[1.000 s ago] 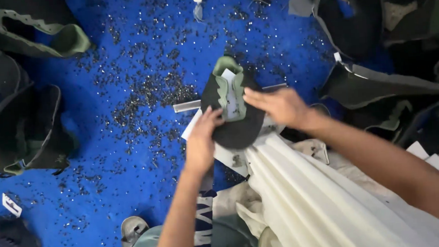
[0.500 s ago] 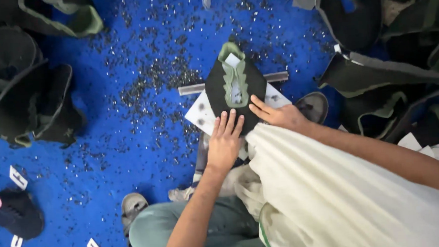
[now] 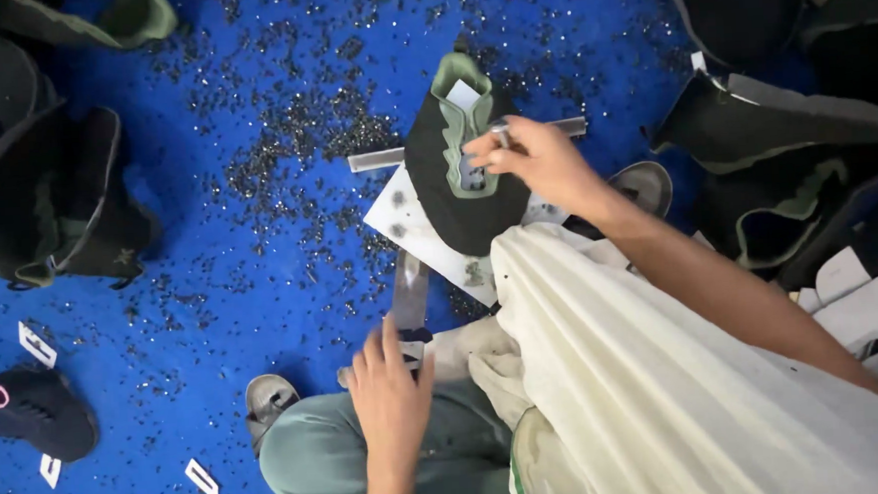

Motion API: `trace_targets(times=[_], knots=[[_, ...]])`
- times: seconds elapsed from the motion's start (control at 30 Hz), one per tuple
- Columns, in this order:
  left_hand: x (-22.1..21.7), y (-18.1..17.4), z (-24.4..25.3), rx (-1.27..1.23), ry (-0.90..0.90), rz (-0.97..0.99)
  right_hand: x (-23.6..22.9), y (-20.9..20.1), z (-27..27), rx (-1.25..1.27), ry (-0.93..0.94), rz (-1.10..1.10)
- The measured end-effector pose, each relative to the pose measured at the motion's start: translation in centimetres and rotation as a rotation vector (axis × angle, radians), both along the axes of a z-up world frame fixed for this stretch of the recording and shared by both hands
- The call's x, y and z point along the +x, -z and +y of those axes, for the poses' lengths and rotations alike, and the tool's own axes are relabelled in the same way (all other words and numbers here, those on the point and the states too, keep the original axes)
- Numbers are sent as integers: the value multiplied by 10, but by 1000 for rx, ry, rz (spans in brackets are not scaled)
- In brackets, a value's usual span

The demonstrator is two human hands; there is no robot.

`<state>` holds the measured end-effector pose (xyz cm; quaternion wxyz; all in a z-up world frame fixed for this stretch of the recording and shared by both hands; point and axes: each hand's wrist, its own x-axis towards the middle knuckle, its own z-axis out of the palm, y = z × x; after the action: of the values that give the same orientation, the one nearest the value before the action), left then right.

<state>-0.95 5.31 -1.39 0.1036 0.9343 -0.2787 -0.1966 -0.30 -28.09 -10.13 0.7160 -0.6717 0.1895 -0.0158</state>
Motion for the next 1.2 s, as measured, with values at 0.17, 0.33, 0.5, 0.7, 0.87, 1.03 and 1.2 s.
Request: trace_targets(times=[0.17,0.33,0.5,0.7,0.87,1.03,1.2], knots=[[-9,23,15,322,-159,178,18,20,15,65,-126,-89],[-18,20,37,46,-337,325,14,41,15,-1,-148,-127],[-54,-14,40,-115,-600,463,-1,37,25,-219,-159,-206],[-35,-107,0,-742,-560,392,-4,20,26,-426,-181,-275],[-12,-153,-26,-1025,-435,161,-4,13,30,-430,-196,-354],[-5,-9,-59,-841,-384,198,-2,12,28,-530,-231,-404],[-10,17,-48,-550,-452,275,8,58,13,-200,-35,-165]])
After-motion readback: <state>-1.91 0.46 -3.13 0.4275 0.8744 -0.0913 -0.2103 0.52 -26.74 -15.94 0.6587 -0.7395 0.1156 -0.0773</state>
